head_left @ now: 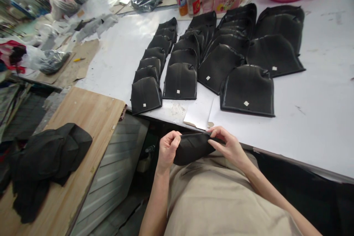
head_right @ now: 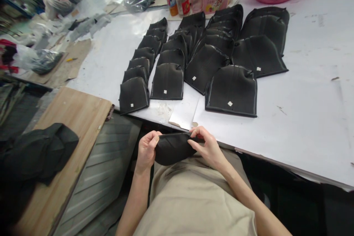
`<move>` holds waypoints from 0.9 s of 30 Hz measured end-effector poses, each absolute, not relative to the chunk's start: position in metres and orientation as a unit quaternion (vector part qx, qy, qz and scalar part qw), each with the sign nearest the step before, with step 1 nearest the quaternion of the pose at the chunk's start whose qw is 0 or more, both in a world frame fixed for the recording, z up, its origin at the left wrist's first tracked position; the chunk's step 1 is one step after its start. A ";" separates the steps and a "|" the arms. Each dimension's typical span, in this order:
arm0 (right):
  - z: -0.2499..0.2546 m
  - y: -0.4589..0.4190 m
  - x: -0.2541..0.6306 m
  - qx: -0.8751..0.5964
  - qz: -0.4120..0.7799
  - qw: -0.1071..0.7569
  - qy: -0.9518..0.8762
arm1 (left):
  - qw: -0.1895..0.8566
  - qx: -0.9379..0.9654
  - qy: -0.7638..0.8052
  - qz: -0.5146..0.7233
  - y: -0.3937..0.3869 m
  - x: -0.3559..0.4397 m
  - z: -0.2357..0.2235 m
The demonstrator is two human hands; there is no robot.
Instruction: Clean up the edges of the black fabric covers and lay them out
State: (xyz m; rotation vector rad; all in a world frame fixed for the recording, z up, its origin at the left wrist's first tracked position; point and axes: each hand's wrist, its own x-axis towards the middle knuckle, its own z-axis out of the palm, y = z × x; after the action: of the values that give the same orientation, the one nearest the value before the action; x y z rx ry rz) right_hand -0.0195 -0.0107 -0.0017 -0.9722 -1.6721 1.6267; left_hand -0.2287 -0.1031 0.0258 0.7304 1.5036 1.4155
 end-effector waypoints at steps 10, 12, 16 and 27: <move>-0.008 -0.015 -0.020 -0.370 0.520 0.338 -0.692 | 0.454 0.275 0.630 0.567 -0.102 -0.228 0.025; -0.010 -0.016 -0.020 -0.363 0.506 0.341 -0.704 | 0.454 0.271 0.623 0.577 -0.102 -0.229 0.024; -0.012 -0.017 -0.021 -0.356 0.483 0.354 -0.717 | 0.452 0.262 0.619 0.587 -0.102 -0.228 0.021; 0.004 -0.014 -0.024 -0.365 0.649 0.292 -0.600 | 0.434 0.272 0.647 0.565 -0.101 -0.226 0.021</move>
State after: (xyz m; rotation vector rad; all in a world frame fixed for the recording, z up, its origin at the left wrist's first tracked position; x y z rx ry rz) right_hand -0.0244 -0.0140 0.0041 -0.9718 -1.5993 1.7305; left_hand -0.2262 -0.1007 0.0208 0.6772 1.6121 1.4073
